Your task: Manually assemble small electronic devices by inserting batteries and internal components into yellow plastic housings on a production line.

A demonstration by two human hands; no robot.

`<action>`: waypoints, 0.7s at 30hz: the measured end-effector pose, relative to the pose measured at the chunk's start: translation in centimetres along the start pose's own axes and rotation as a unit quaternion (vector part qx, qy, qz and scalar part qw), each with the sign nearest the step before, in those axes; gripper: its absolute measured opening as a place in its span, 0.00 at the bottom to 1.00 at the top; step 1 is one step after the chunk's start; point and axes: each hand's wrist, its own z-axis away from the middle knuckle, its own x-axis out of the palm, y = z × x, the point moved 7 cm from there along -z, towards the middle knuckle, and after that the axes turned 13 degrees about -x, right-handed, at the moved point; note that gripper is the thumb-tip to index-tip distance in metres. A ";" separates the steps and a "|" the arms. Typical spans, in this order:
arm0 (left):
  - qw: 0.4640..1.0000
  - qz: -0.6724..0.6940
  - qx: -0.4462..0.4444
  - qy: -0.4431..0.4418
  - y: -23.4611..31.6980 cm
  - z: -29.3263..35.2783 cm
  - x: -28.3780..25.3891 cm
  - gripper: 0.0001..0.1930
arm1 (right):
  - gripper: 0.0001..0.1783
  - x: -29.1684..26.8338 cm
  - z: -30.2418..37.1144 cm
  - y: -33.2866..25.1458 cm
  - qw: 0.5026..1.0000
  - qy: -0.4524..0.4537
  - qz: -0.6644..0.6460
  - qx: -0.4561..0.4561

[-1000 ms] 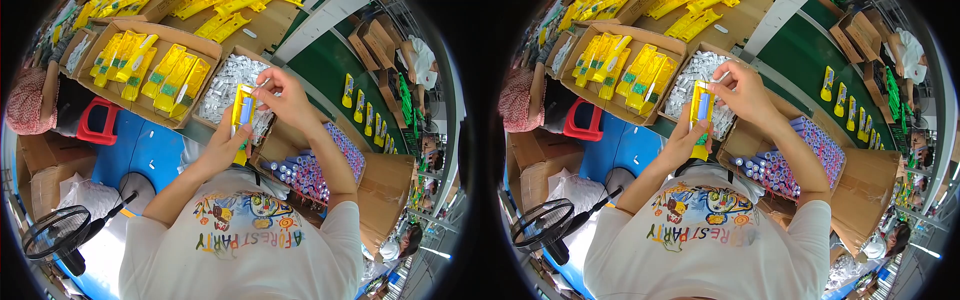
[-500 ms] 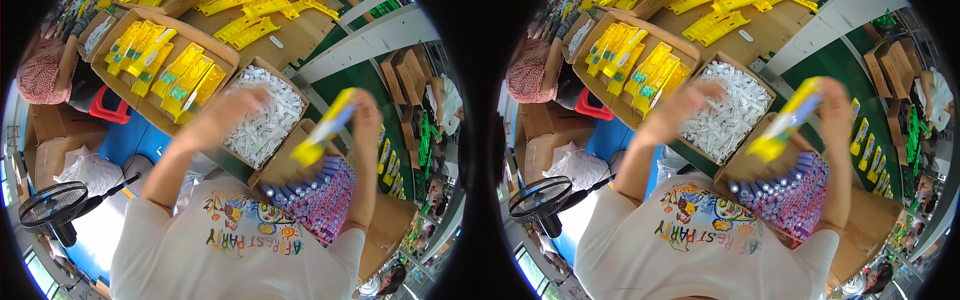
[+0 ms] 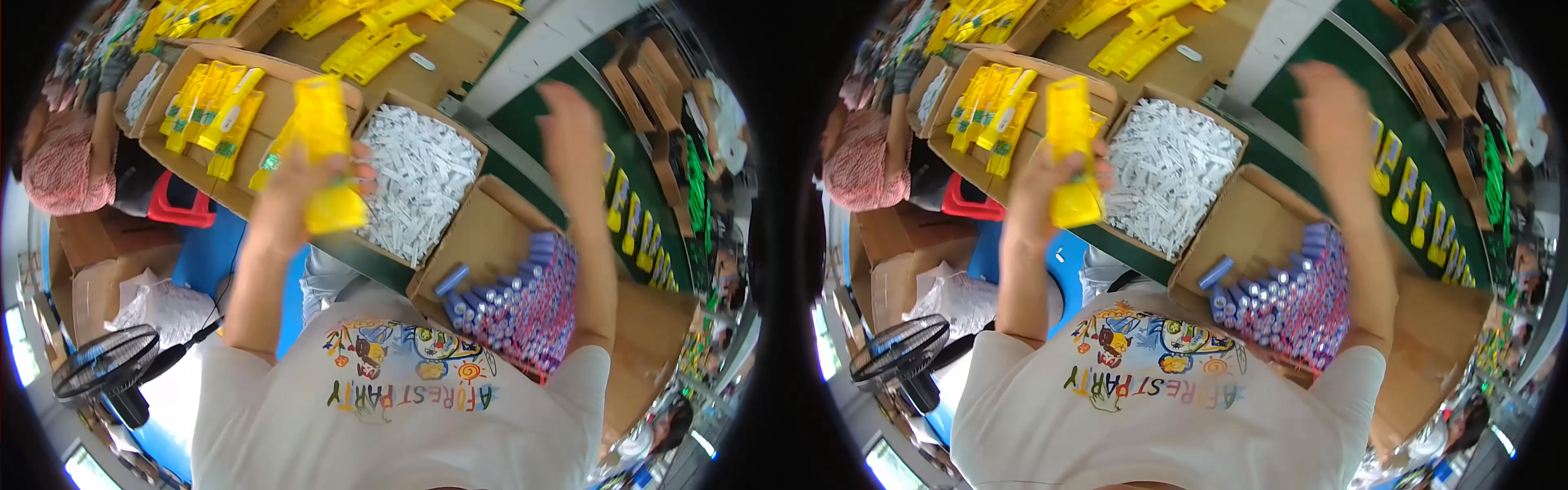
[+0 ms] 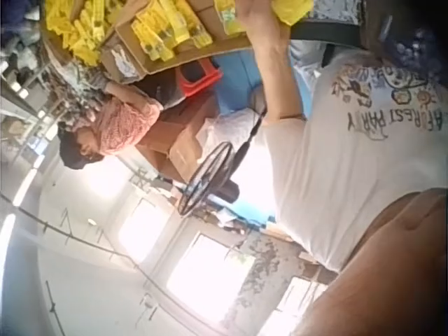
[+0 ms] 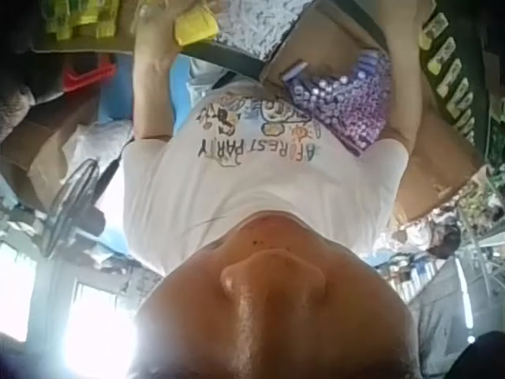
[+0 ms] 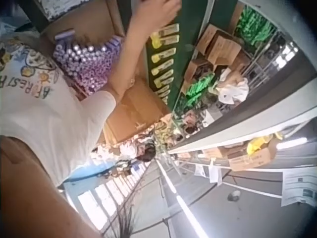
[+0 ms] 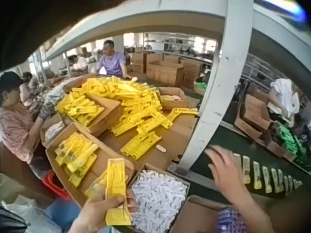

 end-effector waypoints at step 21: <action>0.989 -0.085 0.017 -0.117 -8.3 0.5 6.0 0.15 | 0.11 0.3 6.1 -13.7 0.927 -0.085 -0.364 -0.002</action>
